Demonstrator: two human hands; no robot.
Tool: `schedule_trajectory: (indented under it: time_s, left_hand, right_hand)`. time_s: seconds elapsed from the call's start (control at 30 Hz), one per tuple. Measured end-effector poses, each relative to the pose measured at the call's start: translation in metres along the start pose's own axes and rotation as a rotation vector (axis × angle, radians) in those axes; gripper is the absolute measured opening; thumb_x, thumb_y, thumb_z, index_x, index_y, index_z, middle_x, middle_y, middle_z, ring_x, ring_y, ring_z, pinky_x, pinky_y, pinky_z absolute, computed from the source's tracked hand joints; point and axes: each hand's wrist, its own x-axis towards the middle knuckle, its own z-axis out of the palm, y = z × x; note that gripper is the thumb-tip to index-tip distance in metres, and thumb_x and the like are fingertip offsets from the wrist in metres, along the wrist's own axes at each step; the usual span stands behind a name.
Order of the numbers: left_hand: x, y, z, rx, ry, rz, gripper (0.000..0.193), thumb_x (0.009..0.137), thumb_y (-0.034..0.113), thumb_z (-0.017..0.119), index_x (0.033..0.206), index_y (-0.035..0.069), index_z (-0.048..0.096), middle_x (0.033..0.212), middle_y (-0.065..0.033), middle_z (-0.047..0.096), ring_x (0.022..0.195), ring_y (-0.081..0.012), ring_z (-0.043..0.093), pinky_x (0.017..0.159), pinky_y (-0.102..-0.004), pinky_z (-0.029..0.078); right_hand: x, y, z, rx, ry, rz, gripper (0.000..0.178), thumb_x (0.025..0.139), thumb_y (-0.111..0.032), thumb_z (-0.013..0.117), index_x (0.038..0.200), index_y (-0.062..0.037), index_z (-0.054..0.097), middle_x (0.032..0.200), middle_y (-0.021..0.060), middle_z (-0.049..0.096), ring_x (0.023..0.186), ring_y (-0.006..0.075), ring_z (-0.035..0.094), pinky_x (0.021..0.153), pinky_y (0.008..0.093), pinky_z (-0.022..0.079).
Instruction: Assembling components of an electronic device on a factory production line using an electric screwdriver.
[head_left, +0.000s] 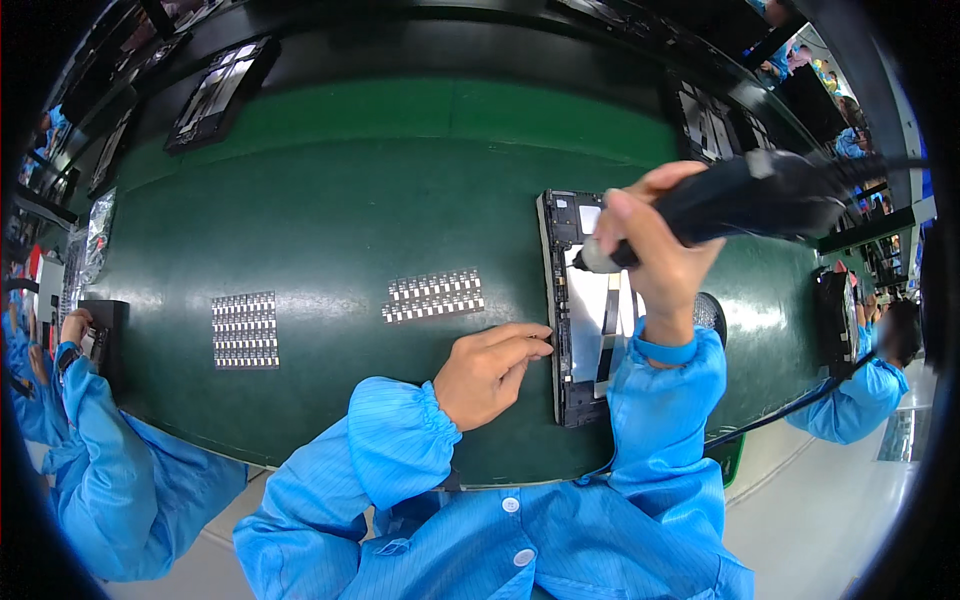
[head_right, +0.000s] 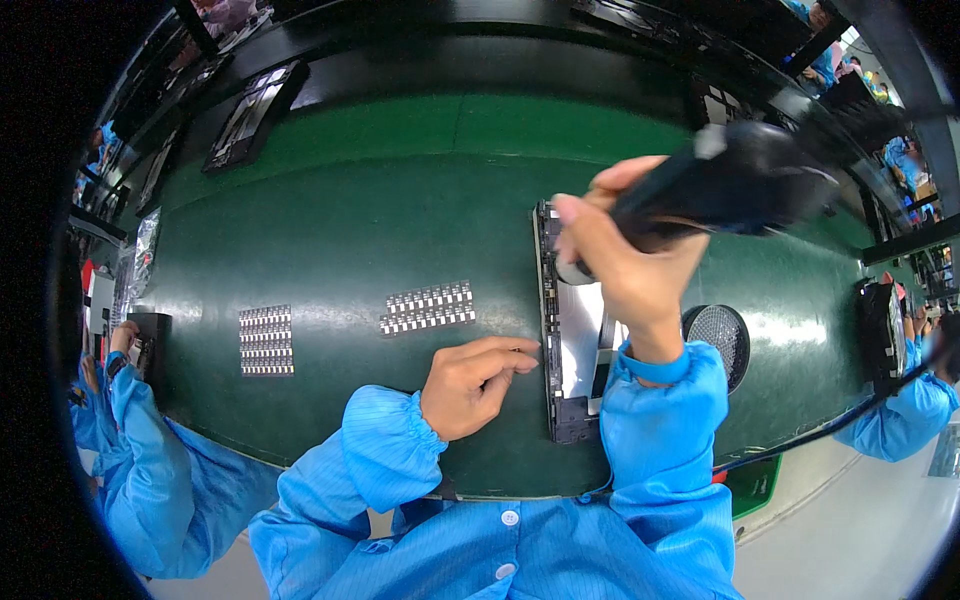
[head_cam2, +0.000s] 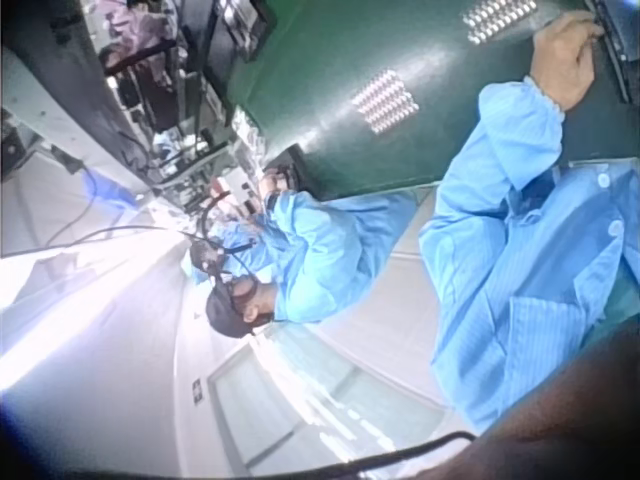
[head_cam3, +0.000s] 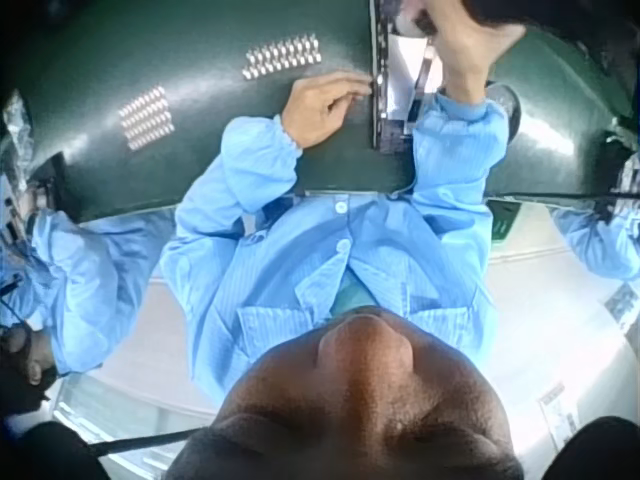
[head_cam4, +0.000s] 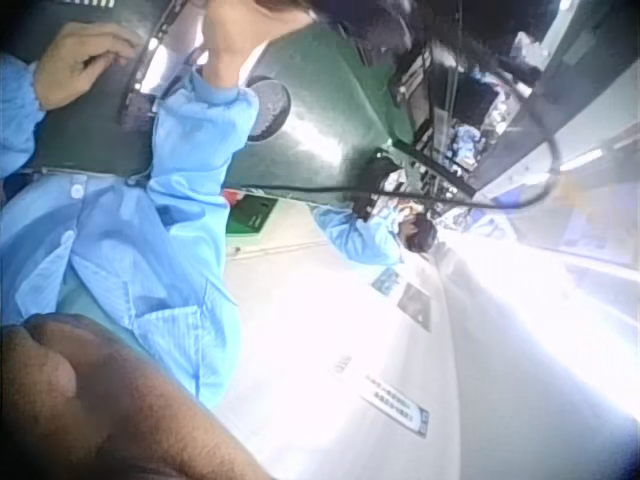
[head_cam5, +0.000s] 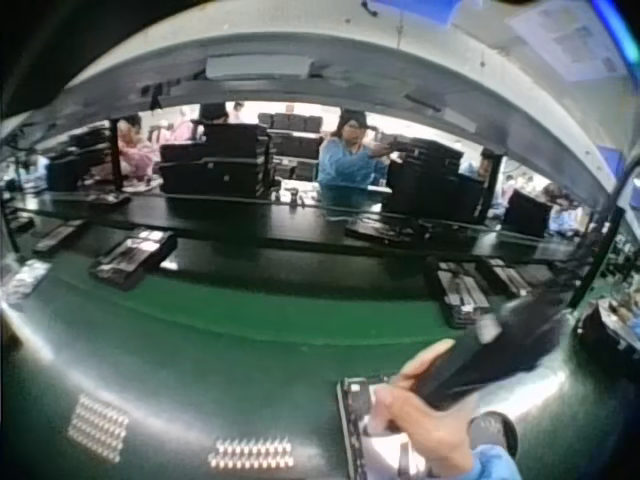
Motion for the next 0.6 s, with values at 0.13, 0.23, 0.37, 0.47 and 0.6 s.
schedule_trajectory:
  time_s: [0.13,0.23,0.37,0.47,0.6]
  left_hand:
    - [0.005,0.007,0.000,0.114,0.084,0.115,0.026,0.073,-0.011,0.058,0.098,-0.005,0.062,0.106,-0.0185,0.064,0.088,-0.0272,0.066,0.073,-0.0339,0.054]
    - [0.002,0.022,0.020,0.257,0.026,0.502,0.039,0.069,0.005,0.071,0.103,-0.008,0.058,0.110,-0.0186,0.061,0.100,-0.0304,0.061,0.083,-0.0418,0.050]
    - [-0.004,0.033,0.047,0.432,-0.203,0.552,0.047,0.065,0.015,0.076,0.104,-0.004,0.059,0.113,-0.0174,0.059,0.109,-0.0285,0.056,0.093,-0.0441,0.044]
    - [0.009,0.012,0.047,0.589,-0.180,0.576,0.044,0.066,0.015,0.075,0.102,-0.003,0.059,0.111,-0.0155,0.059,0.109,-0.0278,0.056,0.095,-0.0458,0.042]
    - [0.097,-0.020,0.009,0.638,-0.094,0.501,0.036,0.072,0.011,0.068,0.104,-0.002,0.056,0.102,-0.0177,0.057,0.096,-0.0352,0.056,0.090,-0.0432,0.044]
  right_hand:
    - [-0.005,-0.027,-0.031,-0.055,0.011,-0.060,0.031,0.077,0.010,0.065,0.098,-0.0041,0.047,0.062,0.0060,0.057,0.052,0.0141,0.058,0.050,0.0251,0.048]
    - [-0.017,-0.036,-0.054,-0.097,0.072,-0.025,0.033,0.077,0.011,0.063,0.099,-0.0055,0.044,0.062,0.0061,0.055,0.051,0.0149,0.056,0.051,0.0276,0.048]
    - [-0.031,-0.040,-0.080,-0.072,0.180,-0.032,0.034,0.076,0.012,0.061,0.100,-0.0038,0.042,0.061,0.0073,0.054,0.049,0.0152,0.054,0.050,0.0282,0.048]
    - [-0.038,-0.037,-0.090,-0.080,0.221,-0.047,0.033,0.076,0.012,0.062,0.099,-0.0030,0.043,0.061,0.0073,0.055,0.049,0.0148,0.055,0.050,0.0275,0.047]
    - [-0.044,-0.030,-0.095,-0.089,0.247,0.029,0.033,0.074,0.013,0.063,0.097,-0.0022,0.045,0.061,0.0065,0.056,0.049,0.0131,0.055,0.048,0.0252,0.046]
